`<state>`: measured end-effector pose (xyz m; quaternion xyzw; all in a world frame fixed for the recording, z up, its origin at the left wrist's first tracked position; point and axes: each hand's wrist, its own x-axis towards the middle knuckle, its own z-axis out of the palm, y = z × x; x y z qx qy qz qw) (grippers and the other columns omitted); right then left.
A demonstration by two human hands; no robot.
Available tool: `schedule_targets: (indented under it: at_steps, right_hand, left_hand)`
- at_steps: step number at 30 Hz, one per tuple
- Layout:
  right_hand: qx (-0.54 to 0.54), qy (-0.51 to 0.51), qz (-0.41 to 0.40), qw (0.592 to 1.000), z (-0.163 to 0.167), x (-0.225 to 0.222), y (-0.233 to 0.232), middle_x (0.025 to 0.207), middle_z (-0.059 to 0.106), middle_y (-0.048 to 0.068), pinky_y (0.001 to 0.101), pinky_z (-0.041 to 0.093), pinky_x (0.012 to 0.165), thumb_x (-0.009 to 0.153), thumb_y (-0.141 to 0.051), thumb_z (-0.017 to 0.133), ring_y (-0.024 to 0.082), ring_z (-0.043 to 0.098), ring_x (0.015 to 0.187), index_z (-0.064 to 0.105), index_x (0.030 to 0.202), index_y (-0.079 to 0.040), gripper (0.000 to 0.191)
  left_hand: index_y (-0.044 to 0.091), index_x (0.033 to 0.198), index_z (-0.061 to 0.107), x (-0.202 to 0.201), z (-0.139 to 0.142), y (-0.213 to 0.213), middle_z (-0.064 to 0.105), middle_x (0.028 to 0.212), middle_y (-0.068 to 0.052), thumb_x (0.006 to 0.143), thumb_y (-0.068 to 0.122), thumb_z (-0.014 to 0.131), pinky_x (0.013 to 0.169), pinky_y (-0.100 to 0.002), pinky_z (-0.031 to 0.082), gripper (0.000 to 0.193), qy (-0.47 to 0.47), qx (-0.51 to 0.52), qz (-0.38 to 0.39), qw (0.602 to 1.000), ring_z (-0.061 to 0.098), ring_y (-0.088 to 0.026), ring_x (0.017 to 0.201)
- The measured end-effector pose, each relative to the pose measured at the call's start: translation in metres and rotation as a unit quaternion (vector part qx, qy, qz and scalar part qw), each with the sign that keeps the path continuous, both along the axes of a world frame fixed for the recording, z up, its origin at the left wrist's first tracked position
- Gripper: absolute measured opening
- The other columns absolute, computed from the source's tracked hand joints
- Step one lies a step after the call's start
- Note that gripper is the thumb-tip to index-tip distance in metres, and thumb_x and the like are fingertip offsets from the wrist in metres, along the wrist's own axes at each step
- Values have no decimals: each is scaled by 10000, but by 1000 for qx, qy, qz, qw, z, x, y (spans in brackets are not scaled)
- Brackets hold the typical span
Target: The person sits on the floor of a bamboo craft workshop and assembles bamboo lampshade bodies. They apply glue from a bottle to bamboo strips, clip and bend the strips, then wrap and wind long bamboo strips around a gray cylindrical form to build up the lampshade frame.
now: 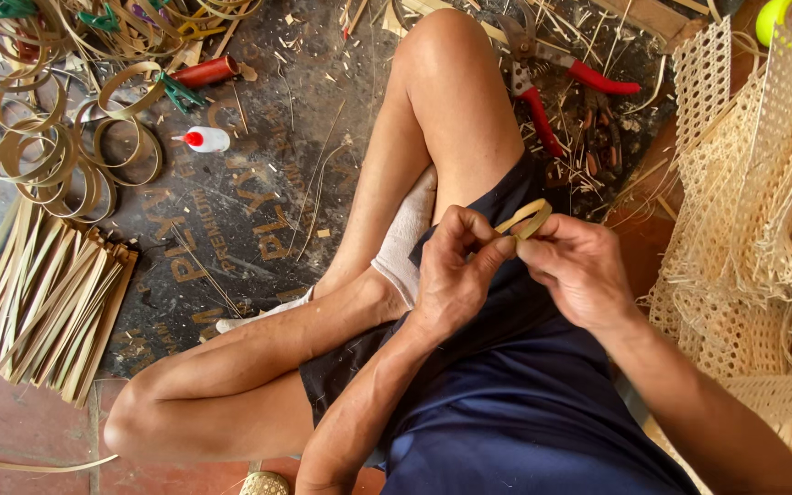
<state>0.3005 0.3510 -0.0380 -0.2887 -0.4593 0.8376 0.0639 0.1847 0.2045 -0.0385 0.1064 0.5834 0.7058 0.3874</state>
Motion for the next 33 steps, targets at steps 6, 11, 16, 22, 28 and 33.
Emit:
schedule_targets:
  at_steps: [6, 11, 16, 22, 28, 33]
  right_hand:
    - [26, 79, -15, 996, 6, -21, -12, 850, 623, -4, 203, 347, 598, 1023, -125, 727, 46, 448, 677, 689, 1053, 20, 154]
    - [56, 160, 7, 985, 50, -51, -10, 884, 591, 13, 218, 341, 627, 1032, -125, 709, 67, 440, 706, 661, 1057, 19, 154]
    - [85, 216, 68, 970, 72, -81, -12, 835, 555, 9, 200, 347, 629, 1060, -140, 713, 67, 444, 714, 642, 1010, 16, 178]
    - [66, 190, 149, 968, 78, -106, -16, 870, 575, 31, 223, 388, 673, 1070, -207, 677, 87, 470, 760, 643, 1022, 13, 227]
    - [-111, 61, 252, 959, 59, -132, -24, 823, 590, 37, 255, 386, 599, 1031, -220, 646, 102, 466, 683, 645, 1022, 54, 275]
    - [-228, 18, 308, 923, 37, -149, -33, 792, 552, -6, 233, 323, 572, 1071, -186, 646, 78, 399, 646, 633, 1034, 39, 228]
  left_hand:
    - [31, 1015, 629, -15, 39, -8, 729, 894, -51, 963, 61, 746, 759, -273, 560, 131, 101, -52, 0, 994, 681, -85, 844]
    - [70, 1082, 710, -49, 77, -25, 705, 947, -47, 876, 114, 797, 941, -400, 443, 228, 459, -44, -26, 887, 636, -248, 1021]
    - [107, 1066, 703, -68, 102, -33, 645, 878, 9, 892, 160, 818, 988, -442, 401, 215, 523, -57, -4, 850, 616, -190, 977]
    - [67, 1012, 686, -84, 104, -48, 614, 818, -35, 866, 147, 843, 893, -449, 380, 228, 564, -33, 33, 824, 596, -210, 886]
    - [-15, 1076, 682, -110, 94, -81, 648, 866, -69, 896, 73, 819, 874, -390, 463, 243, 585, 8, 5, 811, 622, -231, 941]
    - [0, 1032, 671, -122, 75, -107, 660, 880, -69, 869, 68, 826, 889, -390, 488, 235, 583, 28, 1, 812, 641, -240, 944]
